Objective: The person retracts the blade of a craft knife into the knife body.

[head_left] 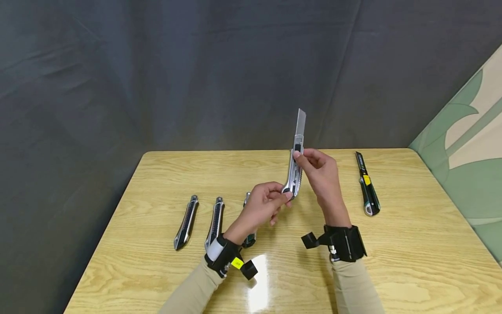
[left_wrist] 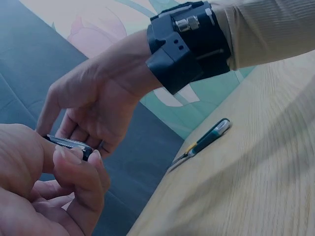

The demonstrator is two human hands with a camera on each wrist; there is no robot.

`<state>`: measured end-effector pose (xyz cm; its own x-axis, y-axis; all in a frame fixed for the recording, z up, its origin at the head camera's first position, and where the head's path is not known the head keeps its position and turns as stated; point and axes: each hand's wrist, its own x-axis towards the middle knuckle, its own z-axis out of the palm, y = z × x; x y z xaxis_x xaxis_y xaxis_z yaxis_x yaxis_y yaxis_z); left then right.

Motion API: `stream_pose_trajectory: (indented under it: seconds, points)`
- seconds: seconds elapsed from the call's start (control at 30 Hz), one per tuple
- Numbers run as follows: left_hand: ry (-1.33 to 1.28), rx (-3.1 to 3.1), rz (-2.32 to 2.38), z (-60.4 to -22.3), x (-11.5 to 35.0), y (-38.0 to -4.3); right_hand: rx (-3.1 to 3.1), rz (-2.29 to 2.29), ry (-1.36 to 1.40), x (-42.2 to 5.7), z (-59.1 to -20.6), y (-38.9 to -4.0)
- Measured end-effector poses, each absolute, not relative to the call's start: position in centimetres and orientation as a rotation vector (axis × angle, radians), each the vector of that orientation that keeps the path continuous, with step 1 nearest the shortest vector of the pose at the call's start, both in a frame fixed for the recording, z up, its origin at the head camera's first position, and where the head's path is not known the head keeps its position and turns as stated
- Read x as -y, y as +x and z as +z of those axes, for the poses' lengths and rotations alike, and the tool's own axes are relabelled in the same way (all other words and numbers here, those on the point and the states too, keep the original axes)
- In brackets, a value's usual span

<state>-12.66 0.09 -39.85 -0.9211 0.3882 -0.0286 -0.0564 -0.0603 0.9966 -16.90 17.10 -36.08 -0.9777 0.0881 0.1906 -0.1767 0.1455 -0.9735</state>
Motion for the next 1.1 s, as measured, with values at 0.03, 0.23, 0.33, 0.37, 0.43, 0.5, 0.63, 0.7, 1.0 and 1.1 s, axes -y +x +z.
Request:
stream_pose_trajectory:
  seconds: [0.03, 0.23, 0.33, 0.37, 0.43, 0.5, 0.63, 0.7, 1.0, 1.1]
  points:
    - [0.358, -1.911, 2.049, -39.81, -0.12, -12.61, 2.218, 1.930, 0.091, -17.08, -36.07, -16.87]
    - [0.332, -1.906, 2.066, -40.03, -0.23, -12.44, 2.262, 1.920, 0.139, -16.67, -36.21, -16.87]
    - [0.346, -1.927, 2.060, -40.10, -0.10, -12.46, 2.268, 1.911, 0.142, -16.65, -36.29, -16.88]
    - [0.351, -1.934, 2.055, -40.14, -0.05, -12.49, 2.266, 1.910, 0.143, -16.66, -36.30, -16.89]
    - [0.360, -1.949, 2.046, -40.19, 0.05, -12.55, 2.263, 1.915, 0.140, -16.71, -36.33, -16.91]
    - [0.359, -1.948, 2.048, -40.25, 0.11, -12.62, 2.272, 1.922, 0.145, -16.72, -36.35, -16.93]
    - [0.368, -1.943, 2.054, -40.37, 0.12, -12.76, 2.284, 1.939, 0.146, -16.76, -36.42, -16.91]
    - [0.376, -1.952, 2.052, -40.42, 0.10, -12.81, 2.285, 1.941, 0.140, -16.80, -36.43, -16.88]
    - [0.336, -1.961, 2.083, -40.42, -0.15, -12.61, 2.362, 1.923, 0.090, -16.86, -36.43, -16.80]
    - [0.339, -1.962, 2.091, -40.41, -0.22, -12.56, 2.395, 1.915, 0.066, -16.91, -36.44, -16.83]
